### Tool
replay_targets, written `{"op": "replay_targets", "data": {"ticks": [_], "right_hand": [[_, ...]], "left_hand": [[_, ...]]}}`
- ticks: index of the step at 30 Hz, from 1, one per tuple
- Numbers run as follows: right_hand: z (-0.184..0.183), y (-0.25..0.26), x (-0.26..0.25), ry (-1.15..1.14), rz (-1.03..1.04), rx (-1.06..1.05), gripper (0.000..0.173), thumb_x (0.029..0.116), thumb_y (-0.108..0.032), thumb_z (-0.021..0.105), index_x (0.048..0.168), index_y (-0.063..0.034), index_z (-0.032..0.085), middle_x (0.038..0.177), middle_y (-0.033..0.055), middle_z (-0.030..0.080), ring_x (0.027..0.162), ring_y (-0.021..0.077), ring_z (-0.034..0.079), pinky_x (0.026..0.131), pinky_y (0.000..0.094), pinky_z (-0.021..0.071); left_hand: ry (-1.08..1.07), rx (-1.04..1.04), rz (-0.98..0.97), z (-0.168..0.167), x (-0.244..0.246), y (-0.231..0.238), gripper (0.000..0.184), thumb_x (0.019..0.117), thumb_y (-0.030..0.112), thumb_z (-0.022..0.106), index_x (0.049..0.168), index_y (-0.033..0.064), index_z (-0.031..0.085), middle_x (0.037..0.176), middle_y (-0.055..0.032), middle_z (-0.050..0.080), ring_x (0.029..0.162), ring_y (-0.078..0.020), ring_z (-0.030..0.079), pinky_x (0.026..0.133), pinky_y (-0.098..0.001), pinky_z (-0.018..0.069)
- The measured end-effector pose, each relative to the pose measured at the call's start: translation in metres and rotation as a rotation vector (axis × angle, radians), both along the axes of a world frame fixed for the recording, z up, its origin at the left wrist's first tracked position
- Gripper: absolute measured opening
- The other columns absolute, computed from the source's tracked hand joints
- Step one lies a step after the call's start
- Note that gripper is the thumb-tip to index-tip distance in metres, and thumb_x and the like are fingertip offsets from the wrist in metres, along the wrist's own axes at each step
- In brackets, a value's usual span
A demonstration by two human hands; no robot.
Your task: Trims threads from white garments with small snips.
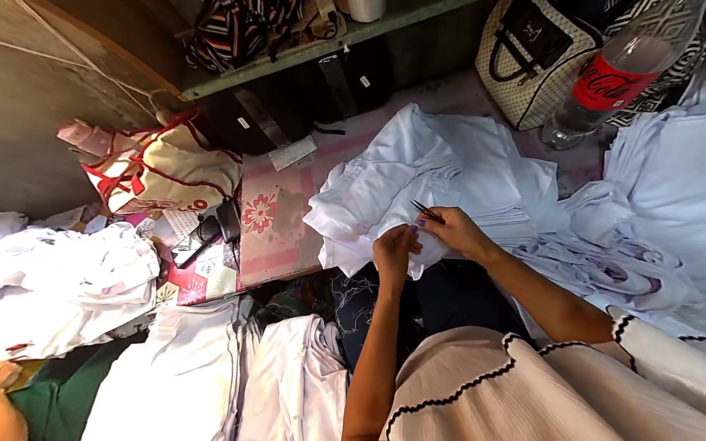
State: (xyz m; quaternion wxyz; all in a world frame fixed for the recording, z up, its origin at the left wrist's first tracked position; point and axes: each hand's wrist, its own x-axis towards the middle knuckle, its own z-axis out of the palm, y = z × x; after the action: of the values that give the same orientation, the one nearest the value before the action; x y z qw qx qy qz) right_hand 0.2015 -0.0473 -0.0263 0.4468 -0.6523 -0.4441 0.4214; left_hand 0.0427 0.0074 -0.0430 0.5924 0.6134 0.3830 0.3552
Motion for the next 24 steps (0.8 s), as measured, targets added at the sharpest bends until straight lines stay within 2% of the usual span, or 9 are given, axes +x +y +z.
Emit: {"op": "replay_targets", "data": {"ticks": [2, 5, 10, 12, 17, 19, 21, 23, 24], "right_hand": [[0.006, -0.007, 0.006, 0.084, 0.001, -0.043, 0.028, 0.1085, -0.021, 0.051, 0.103, -0.0014, 0.07, 0.067, -0.0049, 0.048, 0.057, 0.0014, 0.042, 0.056, 0.0197, 0.0373], [0.023, -0.022, 0.012, 0.134, 0.057, -0.125, 0.043, 0.1127, -0.029, 0.037, 0.101, -0.0038, 0.07, 0.063, -0.0099, 0.043, 0.053, -0.0006, 0.037, 0.051, 0.0179, 0.0329], [0.022, -0.023, 0.011, -0.143, 0.201, -0.257, 0.041, 0.1103, -0.033, 0.046, 0.096, -0.005, 0.074, 0.067, -0.0061, 0.049, 0.059, 0.0033, 0.041, 0.062, 0.0262, 0.0386], [0.018, -0.015, 0.008, -0.185, 0.205, -0.277, 0.042, 0.1105, -0.033, 0.046, 0.095, -0.0057, 0.073, 0.067, -0.0048, 0.048, 0.06, 0.0056, 0.041, 0.063, 0.0293, 0.0394], [0.01, -0.005, 0.006, -0.214, 0.167, -0.262, 0.039, 0.1098, -0.03, 0.048, 0.093, -0.0053, 0.073, 0.073, 0.0001, 0.057, 0.066, 0.0097, 0.047, 0.068, 0.0347, 0.0417], [0.011, -0.011, 0.009, -0.252, 0.183, -0.223, 0.041, 0.1106, -0.03, 0.046, 0.096, -0.0044, 0.073, 0.074, 0.0021, 0.058, 0.067, 0.0119, 0.048, 0.069, 0.0367, 0.0423], [0.016, -0.021, 0.008, -0.347, 0.184, -0.118, 0.042, 0.1102, -0.033, 0.045, 0.101, -0.0031, 0.073, 0.077, 0.0062, 0.061, 0.071, 0.0172, 0.054, 0.071, 0.0414, 0.0457], [0.015, -0.028, -0.002, -0.506, 0.095, 0.041, 0.038, 0.1044, -0.034, 0.058, 0.108, -0.0001, 0.073, 0.082, 0.0155, 0.069, 0.077, 0.0304, 0.066, 0.073, 0.0528, 0.0509], [0.011, -0.026, -0.008, -0.596, 0.043, 0.099, 0.037, 0.1005, -0.034, 0.065, 0.113, 0.0007, 0.071, 0.085, 0.0185, 0.072, 0.078, 0.0359, 0.069, 0.071, 0.0569, 0.0524]], "left_hand": [[0.021, -0.007, -0.004, -0.003, -0.004, -0.002, 0.013, 0.0993, 0.001, 0.06, 0.096, -0.0078, 0.07, 0.072, -0.0048, 0.072, 0.058, -0.0093, 0.069, 0.059, -0.0259, 0.0615], [0.059, -0.002, 0.029, -0.008, -0.013, -0.009, 0.013, 0.0985, 0.003, 0.062, 0.095, -0.0064, 0.07, 0.071, -0.004, 0.071, 0.058, -0.0077, 0.068, 0.058, -0.0243, 0.0604], [0.104, 0.085, 0.052, -0.008, -0.015, -0.017, 0.011, 0.0961, 0.003, 0.065, 0.094, -0.0063, 0.071, 0.071, -0.0039, 0.071, 0.058, -0.0049, 0.067, 0.058, -0.0217, 0.0593], [0.109, 0.121, 0.048, -0.008, -0.014, -0.017, 0.011, 0.0951, 0.002, 0.066, 0.094, -0.0066, 0.072, 0.072, -0.0049, 0.072, 0.058, -0.0051, 0.068, 0.058, -0.0217, 0.0597], [0.145, 0.181, 0.052, -0.009, -0.013, -0.021, 0.011, 0.0944, 0.001, 0.066, 0.093, -0.0069, 0.072, 0.072, -0.0066, 0.071, 0.059, -0.0053, 0.068, 0.059, -0.0215, 0.0595], [0.288, 0.283, 0.009, -0.004, -0.018, -0.022, 0.013, 0.0938, 0.004, 0.066, 0.094, -0.0057, 0.074, 0.082, -0.0116, 0.073, 0.065, -0.0102, 0.069, 0.063, -0.0253, 0.0596], [0.449, 0.38, -0.024, 0.008, -0.02, -0.024, 0.02, 0.0929, 0.008, 0.069, 0.104, -0.0079, 0.074, 0.102, -0.0228, 0.07, 0.078, -0.0218, 0.069, 0.071, -0.0326, 0.0574], [0.529, 0.357, -0.021, 0.016, -0.012, -0.019, 0.038, 0.0921, 0.012, 0.072, 0.121, -0.0119, 0.067, 0.119, -0.0307, 0.063, 0.087, -0.029, 0.068, 0.079, -0.0376, 0.0565], [0.523, 0.348, -0.012, 0.015, -0.005, -0.015, 0.04, 0.0907, 0.012, 0.073, 0.12, -0.0139, 0.066, 0.116, -0.0315, 0.063, 0.09, -0.0311, 0.067, 0.082, -0.0401, 0.0559]]}}
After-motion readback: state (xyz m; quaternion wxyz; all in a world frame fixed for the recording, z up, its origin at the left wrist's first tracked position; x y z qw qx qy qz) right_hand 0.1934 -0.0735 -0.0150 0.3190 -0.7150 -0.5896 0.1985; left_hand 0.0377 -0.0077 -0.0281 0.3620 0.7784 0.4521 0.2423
